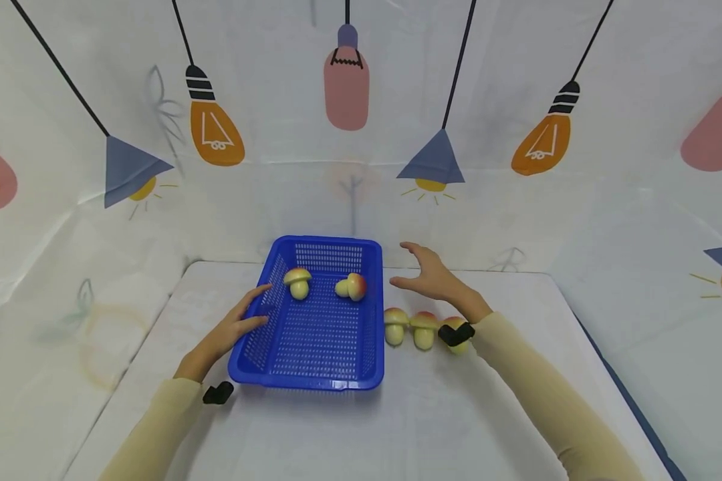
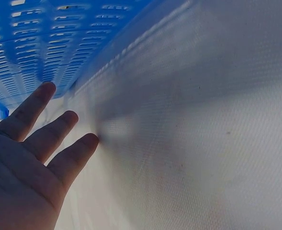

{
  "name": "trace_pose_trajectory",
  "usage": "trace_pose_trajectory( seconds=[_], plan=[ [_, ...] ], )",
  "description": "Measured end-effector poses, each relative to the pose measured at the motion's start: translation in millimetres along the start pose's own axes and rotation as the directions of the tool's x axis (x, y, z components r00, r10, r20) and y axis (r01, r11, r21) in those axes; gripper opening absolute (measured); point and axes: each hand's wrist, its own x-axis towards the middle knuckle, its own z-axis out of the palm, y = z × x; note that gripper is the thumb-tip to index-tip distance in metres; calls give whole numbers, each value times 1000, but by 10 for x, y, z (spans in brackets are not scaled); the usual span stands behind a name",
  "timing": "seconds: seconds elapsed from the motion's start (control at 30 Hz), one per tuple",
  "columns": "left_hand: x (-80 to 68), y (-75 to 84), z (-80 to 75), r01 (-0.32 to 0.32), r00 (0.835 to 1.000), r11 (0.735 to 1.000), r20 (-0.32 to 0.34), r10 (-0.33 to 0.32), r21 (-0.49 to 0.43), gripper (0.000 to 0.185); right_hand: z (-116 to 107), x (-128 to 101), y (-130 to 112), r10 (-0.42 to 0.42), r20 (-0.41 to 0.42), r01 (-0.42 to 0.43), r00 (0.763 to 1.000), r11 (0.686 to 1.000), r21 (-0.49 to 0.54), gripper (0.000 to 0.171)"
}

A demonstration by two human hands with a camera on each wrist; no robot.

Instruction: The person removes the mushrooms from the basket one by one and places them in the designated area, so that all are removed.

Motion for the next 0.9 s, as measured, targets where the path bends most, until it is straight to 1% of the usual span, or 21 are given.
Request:
trace_pose_trajectory(
  seconds=[0.13, 0.3, 0.47, 0.6, 0.7, 0.9],
  plan=[
    [-27, -20, -26, 8, 1000, 1000, -1, -8, -1, 72, 185, 201, -213, -21, 45, 22, 999, 1000, -18, 90],
    [-27, -47, -44, -4, 1000, 1000, 0, 4, 0, 71, 427, 405, -489, -53, 108, 62, 993, 995, -83, 92],
    [-1, -60, -32, -25, 1000, 1000, 6, 25, 7, 71, 634, 574, -726, -80, 154, 94, 985, 992, -85, 93],
    [9, -55, -24, -36, 999, 999, 5, 36, -8, 71, 816, 685, -838, -72, 205, 94, 976, 990, -101, 94],
    [15, -49, -19, -44, 999, 999, 10, 44, -26, 71, 946, 743, -895, -81, 226, 106, 971, 989, -98, 93],
    [20, -44, -25, -40, 999, 998, 17, 41, -49, 71, 1232, 841, -965, -105, 228, 113, 968, 993, -23, 90]
  ],
)
